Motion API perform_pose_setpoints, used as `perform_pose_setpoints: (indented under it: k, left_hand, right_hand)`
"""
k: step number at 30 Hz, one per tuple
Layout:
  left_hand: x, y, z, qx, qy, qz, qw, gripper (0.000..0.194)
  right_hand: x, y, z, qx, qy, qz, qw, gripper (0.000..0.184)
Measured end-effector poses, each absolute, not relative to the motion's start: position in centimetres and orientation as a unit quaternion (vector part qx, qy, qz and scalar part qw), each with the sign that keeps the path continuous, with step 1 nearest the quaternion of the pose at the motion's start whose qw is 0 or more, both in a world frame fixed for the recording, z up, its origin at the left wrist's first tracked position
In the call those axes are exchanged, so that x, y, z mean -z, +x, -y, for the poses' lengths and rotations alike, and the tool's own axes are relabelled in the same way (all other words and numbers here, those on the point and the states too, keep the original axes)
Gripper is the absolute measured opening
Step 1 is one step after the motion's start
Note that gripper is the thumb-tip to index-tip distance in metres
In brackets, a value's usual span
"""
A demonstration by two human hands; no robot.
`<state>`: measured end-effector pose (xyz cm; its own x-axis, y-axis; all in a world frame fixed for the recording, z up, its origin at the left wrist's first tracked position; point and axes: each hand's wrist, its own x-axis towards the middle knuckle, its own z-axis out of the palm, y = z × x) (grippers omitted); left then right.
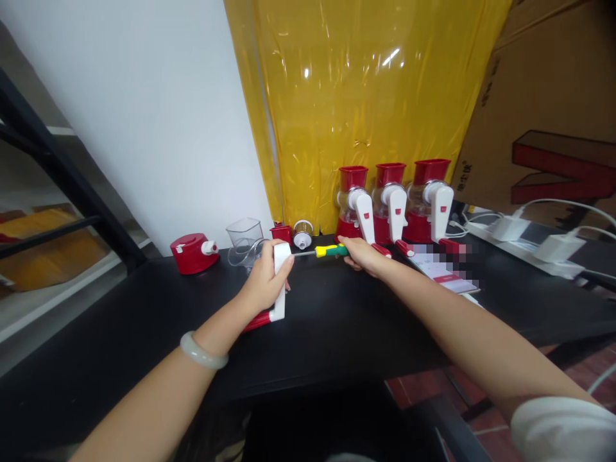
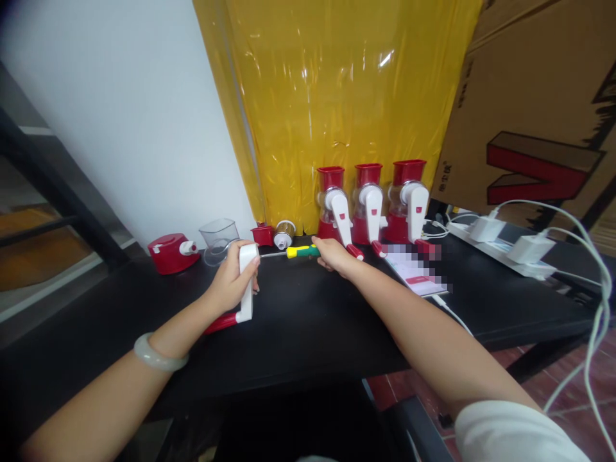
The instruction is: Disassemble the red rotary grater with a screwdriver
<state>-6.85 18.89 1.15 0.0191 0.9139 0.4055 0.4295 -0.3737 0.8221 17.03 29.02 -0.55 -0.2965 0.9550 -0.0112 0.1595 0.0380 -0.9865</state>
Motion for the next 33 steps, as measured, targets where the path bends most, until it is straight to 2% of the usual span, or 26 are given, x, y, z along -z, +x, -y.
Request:
perform_pose_setpoints:
  k: [5,10,15,19,27,30,33]
  left_hand:
    - [-1.0,-6.7,-18.9,-0.487,0.672,-0.498,0.250,0.040]
    - [-0.6,-6.6,-19.6,-0.489,0.646,-0.493,0.318,0.036]
    - [-0.5,-6.5,-19.9,-0.496,0.612,-0.494,0.368,0.041]
    - [-0.8,-6.2,-19.8,-0.500,0.572,-0.493,0.424,0.047]
    - [-0.8,-5.9,-19.6,-0.474,0.514,-0.514,0.497,0.044]
    - [-0.8,-5.8,-19.6,-0.475,0.520,-0.518,0.485,0.045]
    - [-0.6,-5.9,-19.7,-0.477,0.538,-0.517,0.464,0.046]
  right_hand:
    - [0.7,16.7,-29.4,-0.536,-0.409,0.592,0.442,0.040]
    - [1.0,16.8,-29.8,-0.503,-0.348,0.631,0.478,0.045]
    - [1.5,16.9,-30.3,-0.468,-0.329,0.652,0.498,0.045]
    - [1.9,17.1,-30.9,-0.458,-0.315,0.657,0.510,0.039]
    - [1.4,17.4,-30.4,-0.426,-0.312,0.670,0.522,0.023]
    - [0.7,17.4,-29.6,-0.377,-0.323,0.693,0.523,0.028]
    - [0.2,17.3,-28.8,-0.368,-0.322,0.698,0.522,0.041]
